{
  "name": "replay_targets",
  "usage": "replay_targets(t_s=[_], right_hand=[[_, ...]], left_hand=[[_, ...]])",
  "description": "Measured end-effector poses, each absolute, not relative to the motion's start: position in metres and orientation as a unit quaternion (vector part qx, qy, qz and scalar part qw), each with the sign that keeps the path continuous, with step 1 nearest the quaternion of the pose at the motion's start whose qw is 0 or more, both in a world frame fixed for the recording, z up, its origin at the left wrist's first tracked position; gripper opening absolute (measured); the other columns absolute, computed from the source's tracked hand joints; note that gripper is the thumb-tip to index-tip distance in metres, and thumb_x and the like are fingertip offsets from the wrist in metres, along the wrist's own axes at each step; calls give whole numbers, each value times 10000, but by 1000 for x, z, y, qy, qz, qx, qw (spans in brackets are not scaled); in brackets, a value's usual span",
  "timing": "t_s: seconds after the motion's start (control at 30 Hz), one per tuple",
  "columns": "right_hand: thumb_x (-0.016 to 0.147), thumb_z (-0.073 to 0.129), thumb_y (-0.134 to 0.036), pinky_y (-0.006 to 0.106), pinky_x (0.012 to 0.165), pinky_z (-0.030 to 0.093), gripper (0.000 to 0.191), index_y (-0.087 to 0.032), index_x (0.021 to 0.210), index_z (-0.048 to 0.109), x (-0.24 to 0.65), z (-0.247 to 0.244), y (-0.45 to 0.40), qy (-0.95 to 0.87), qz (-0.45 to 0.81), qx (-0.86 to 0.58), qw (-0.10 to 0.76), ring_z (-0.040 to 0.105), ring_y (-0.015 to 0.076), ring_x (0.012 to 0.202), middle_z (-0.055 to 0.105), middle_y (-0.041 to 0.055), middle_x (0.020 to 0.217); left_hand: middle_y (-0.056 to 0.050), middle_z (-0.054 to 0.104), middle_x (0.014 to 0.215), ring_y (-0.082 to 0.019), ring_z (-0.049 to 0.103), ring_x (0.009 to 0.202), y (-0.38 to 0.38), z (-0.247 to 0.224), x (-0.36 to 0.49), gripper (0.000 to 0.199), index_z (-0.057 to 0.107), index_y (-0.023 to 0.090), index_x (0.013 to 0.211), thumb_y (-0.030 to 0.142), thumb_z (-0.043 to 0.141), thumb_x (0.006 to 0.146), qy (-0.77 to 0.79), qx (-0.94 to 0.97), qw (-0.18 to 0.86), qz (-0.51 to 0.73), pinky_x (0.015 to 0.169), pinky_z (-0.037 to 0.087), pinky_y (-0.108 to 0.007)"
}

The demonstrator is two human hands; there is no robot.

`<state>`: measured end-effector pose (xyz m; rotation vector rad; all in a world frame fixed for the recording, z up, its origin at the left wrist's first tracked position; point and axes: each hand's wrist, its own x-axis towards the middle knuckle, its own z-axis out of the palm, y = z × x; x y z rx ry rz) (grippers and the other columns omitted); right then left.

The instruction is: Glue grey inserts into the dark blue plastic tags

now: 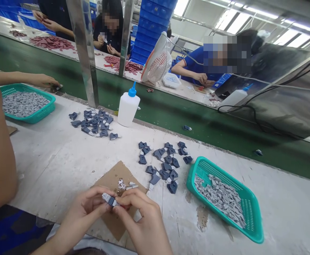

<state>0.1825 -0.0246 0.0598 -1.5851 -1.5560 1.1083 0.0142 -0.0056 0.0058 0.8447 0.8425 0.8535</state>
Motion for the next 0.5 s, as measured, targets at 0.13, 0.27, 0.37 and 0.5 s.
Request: replay_targets(t_s=[0.13, 0.27, 0.37, 0.5], right_hand=[[811, 721, -351, 246, 759, 507, 128, -226, 807, 696, 191, 57, -24, -472, 542, -580, 383, 639, 168, 853, 667, 30, 890], [862, 642, -490, 227, 706, 494, 273, -254, 1000, 640, 193, 51, -27, -389, 599, -534, 451, 631, 141, 800, 649, 12, 867], [863, 605, -558, 200, 585, 448, 359, -248, 1042, 595, 187, 48, -29, -349, 620, -507, 487, 565, 98, 600, 617, -21, 731], [810, 654, -582, 187, 509, 403, 422, -243, 1050, 581, 184, 47, -26, -306, 573, -535, 540, 509, 92, 531, 618, -26, 700]], left_hand=[[-60, 752, 926, -192, 701, 844, -3, 12, 20, 185, 743, 207, 946, 316, 743, 796, 378, 379, 746, 396, 785, 552, -264], [-49, 709, 901, -182, 687, 787, 2, 22, 34, 144, 761, 207, 895, 284, 767, 774, 345, 365, 763, 407, 721, 559, -260], [-24, 658, 813, -132, 650, 609, 7, 25, 47, 154, 747, 188, 887, 292, 767, 774, 300, 348, 791, 404, 614, 535, -247], [-31, 654, 704, -128, 624, 580, 13, 31, 64, 230, 730, 153, 952, 332, 733, 808, 315, 380, 790, 363, 560, 486, -220]])
